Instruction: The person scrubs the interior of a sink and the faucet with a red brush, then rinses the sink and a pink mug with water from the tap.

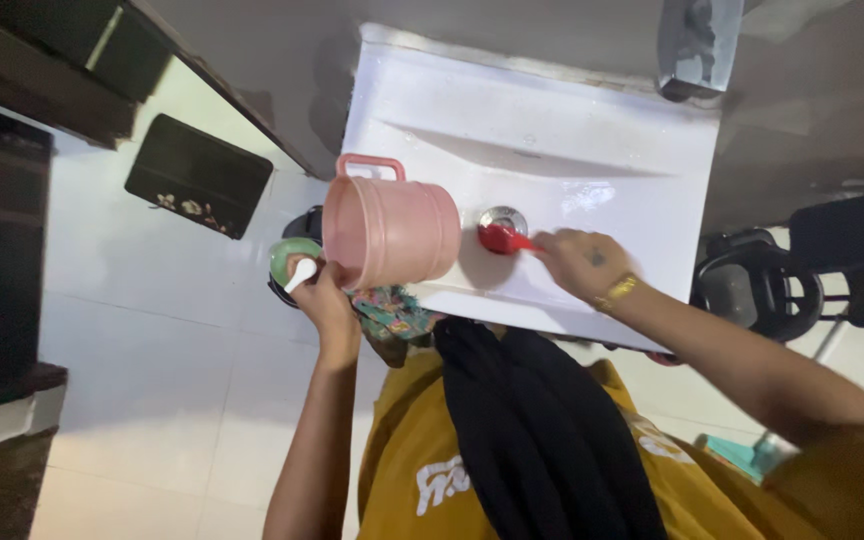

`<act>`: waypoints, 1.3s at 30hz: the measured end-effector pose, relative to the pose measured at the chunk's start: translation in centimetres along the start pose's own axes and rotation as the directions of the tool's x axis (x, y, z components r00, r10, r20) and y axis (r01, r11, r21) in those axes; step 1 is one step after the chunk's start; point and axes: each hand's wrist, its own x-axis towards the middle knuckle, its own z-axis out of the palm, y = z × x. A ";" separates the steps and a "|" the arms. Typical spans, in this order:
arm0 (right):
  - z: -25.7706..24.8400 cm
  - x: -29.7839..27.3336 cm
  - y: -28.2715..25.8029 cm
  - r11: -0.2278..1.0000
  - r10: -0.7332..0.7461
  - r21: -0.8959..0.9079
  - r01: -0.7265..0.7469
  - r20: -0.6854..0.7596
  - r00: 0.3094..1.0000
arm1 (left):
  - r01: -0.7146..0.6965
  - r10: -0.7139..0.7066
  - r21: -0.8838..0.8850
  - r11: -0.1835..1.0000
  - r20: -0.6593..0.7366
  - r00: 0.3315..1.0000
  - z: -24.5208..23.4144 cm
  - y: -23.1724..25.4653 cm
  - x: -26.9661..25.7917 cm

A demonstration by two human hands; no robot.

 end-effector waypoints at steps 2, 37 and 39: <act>-2.0 -0.2 2.2 0.998 0.047 -0.037 -0.047 0.017 0.999 | -0.033 0.033 0.027 0.999 0.021 0.999 -0.4 -0.2 0.2; 3.9 2.7 2.4 0.999 0.045 0.014 -0.044 -0.011 0.999 | 0.107 -0.108 0.008 0.994 0.073 0.992 -0.6 0.2 0.4; 4.3 1.8 1.1 1.000 0.007 0.025 -0.009 0.083 0.996 | 0.052 -0.057 0.050 0.997 0.084 0.995 -0.4 0.4 0.5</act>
